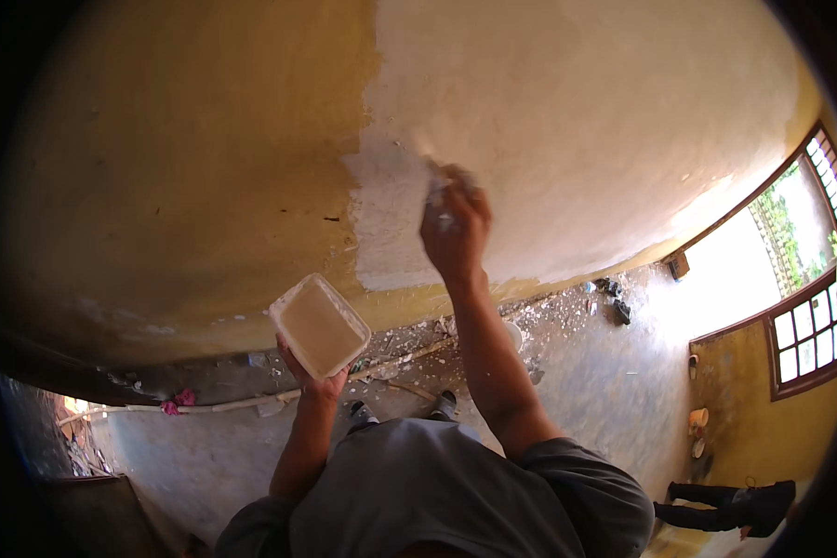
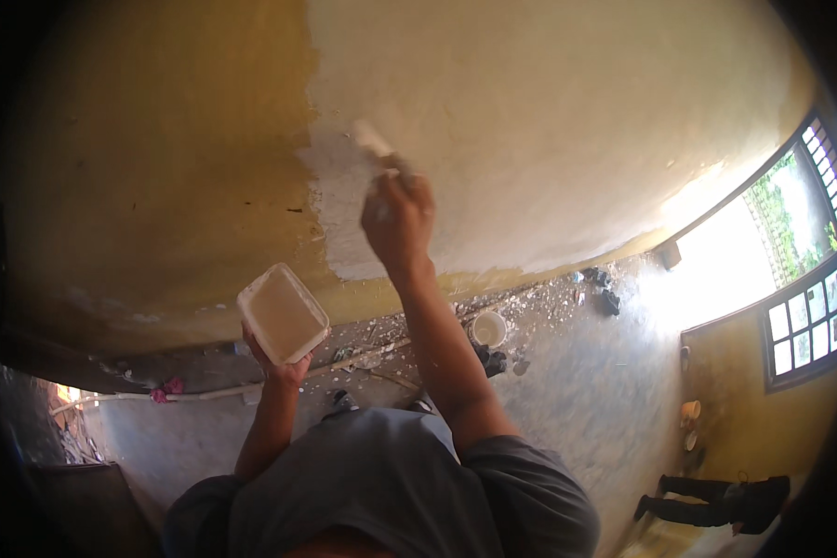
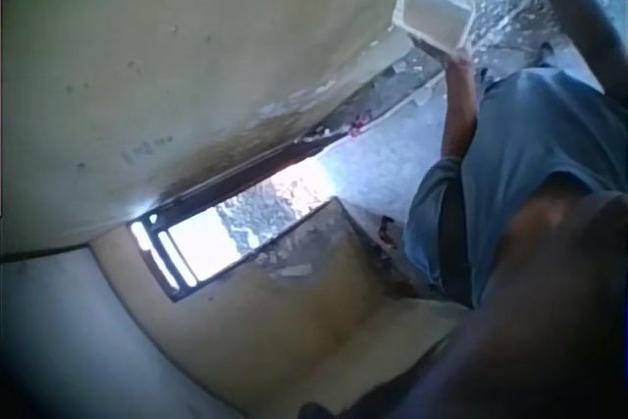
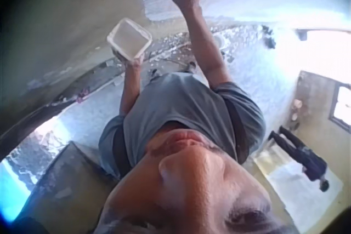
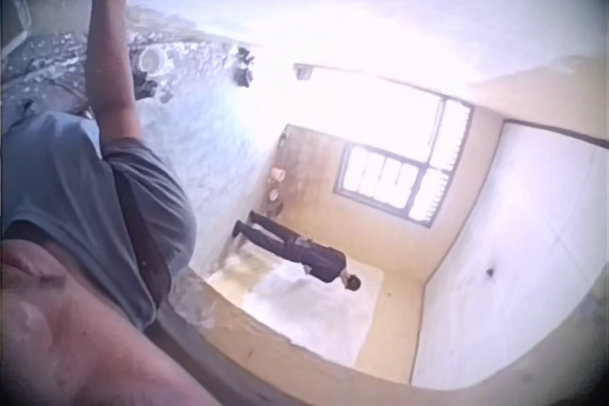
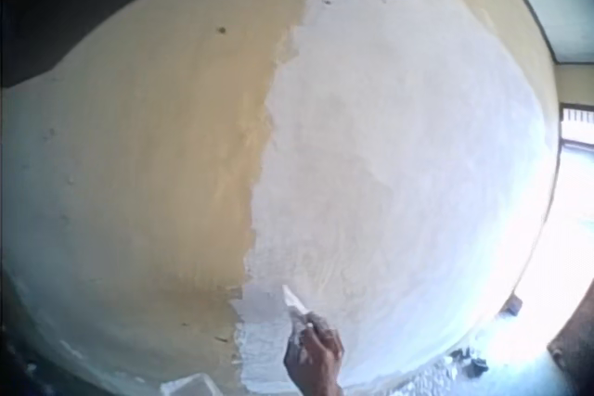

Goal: The person applies wall filler from a container to a wall using a putty knife. They spread the filler across the surface with repeated upward and downward strokes to smooth the wall.

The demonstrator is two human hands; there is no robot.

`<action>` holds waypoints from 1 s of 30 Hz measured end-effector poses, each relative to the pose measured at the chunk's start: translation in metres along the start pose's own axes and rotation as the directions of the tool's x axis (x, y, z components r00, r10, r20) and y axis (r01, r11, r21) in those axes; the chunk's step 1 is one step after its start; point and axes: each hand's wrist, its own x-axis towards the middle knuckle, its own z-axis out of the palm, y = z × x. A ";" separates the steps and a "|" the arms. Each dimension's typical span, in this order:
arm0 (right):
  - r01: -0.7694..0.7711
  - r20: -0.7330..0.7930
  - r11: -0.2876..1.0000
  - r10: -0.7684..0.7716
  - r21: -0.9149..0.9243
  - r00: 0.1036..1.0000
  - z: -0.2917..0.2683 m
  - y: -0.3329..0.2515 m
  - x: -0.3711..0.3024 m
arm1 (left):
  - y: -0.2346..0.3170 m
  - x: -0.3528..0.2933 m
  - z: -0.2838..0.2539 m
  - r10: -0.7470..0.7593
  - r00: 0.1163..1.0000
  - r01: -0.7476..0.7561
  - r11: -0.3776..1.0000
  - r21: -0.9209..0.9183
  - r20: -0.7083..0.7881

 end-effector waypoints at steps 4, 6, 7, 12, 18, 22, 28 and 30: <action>-0.069 -0.280 0.990 0.033 -0.122 0.959 0.005 0.006 0.022 | -0.003 0.002 -0.001 0.044 0.999 -0.044 0.999 -0.032 -0.013; 0.113 -0.265 0.965 -0.176 -0.235 0.948 0.032 0.043 -0.004 | -0.006 0.005 -0.005 0.015 0.990 -0.012 1.000 -0.025 0.137; 0.360 0.208 0.906 -0.317 -0.221 0.925 0.037 0.045 -0.020 | -0.003 0.004 -0.012 0.030 0.992 -0.027 0.999 -0.027 0.120; -0.042 0.582 0.999 0.031 0.006 0.813 0.019 0.017 -0.117 | -0.001 0.010 -0.013 0.082 0.994 -0.077 0.995 -0.061 0.075; -0.558 0.130 0.751 0.551 0.352 0.824 -0.010 0.014 -0.053 | -0.002 -0.005 0.015 0.046 0.995 -0.053 0.996 -0.079 -0.089; -0.462 0.053 0.681 0.530 0.569 0.847 -0.042 -0.041 0.025 | 0.000 0.006 0.004 0.085 0.996 -0.078 0.981 -0.178 0.036; -0.606 0.751 0.786 0.324 0.125 0.575 -0.005 -0.055 -0.024 | -0.004 0.003 0.026 0.045 0.991 -0.034 0.996 -0.086 0.126; -0.535 0.836 0.841 0.346 -0.077 0.425 0.004 -0.072 -0.035 | -0.011 0.003 0.029 0.042 0.990 -0.031 0.996 -0.088 0.133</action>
